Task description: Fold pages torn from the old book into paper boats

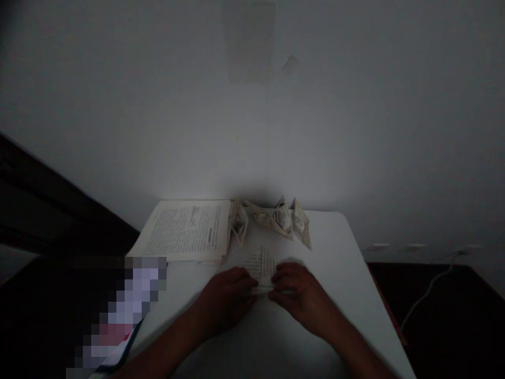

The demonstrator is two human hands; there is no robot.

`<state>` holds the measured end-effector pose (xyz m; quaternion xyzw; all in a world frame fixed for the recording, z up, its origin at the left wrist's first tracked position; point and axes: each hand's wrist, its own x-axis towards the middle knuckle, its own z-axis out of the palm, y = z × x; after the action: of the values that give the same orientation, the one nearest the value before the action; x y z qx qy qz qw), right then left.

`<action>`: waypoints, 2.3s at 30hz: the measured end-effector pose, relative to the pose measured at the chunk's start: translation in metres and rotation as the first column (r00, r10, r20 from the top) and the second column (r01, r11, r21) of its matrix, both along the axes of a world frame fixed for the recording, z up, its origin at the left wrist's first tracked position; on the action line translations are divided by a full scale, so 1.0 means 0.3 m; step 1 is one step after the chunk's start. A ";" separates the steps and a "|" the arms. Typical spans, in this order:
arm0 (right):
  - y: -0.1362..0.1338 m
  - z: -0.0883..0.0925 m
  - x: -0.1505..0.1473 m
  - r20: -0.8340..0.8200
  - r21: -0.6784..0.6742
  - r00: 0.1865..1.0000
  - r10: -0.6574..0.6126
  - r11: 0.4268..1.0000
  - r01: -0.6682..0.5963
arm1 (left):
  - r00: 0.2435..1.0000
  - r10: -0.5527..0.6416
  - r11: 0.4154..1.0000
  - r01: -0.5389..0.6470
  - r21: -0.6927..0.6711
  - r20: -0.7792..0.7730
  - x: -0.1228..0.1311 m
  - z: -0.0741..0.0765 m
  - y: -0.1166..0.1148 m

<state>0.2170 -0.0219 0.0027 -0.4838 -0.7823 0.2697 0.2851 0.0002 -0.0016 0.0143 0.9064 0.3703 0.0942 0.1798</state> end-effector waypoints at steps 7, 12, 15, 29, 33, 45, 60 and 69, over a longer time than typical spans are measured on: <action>-0.017 0.019 -0.006 0.207 0.121 0.978 0.019 0.992 -0.045 | 0.983 -0.070 0.985 0.095 0.146 -0.172 0.054 -0.019 -0.001; -0.024 0.033 -0.015 0.352 0.121 0.936 -0.005 0.992 -0.040 | 0.980 -0.094 0.974 0.127 0.189 -0.175 0.073 -0.028 0.019; -0.025 0.031 -0.016 0.408 0.109 0.913 -0.031 0.994 -0.015 | 0.982 -0.085 0.976 0.116 0.182 -0.168 0.088 -0.028 0.034; 0.030 0.050 -0.017 0.407 -0.067 0.913 -0.036 0.995 0.069 | 0.935 -0.039 0.998 0.018 -0.064 -0.353 0.153 0.066 0.104; 0.048 0.053 -0.025 0.473 -0.114 0.880 -0.052 0.986 0.120 | 0.921 -0.011 0.995 -0.028 -0.096 -0.390 0.172 0.078 0.114; 0.064 0.072 -0.051 0.586 -0.164 0.806 -0.087 0.961 0.223 | 0.891 0.024 0.985 -0.098 -0.141 -0.454 0.204 0.103 0.134; 0.063 0.063 -0.037 0.594 -0.156 0.795 -0.122 0.952 0.263 | 0.870 0.017 0.980 -0.113 -0.164 -0.493 0.210 0.112 0.151; 0.046 0.055 0.031 0.562 -0.219 0.812 -0.157 0.918 0.330 | 0.864 0.010 0.979 -0.110 -0.170 -0.503 0.214 0.110 0.154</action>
<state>0.2264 -0.0081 0.0194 -0.6748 -0.7094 0.2031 0.0103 0.0646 0.0447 0.0474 0.8661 0.4398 -0.1741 0.1616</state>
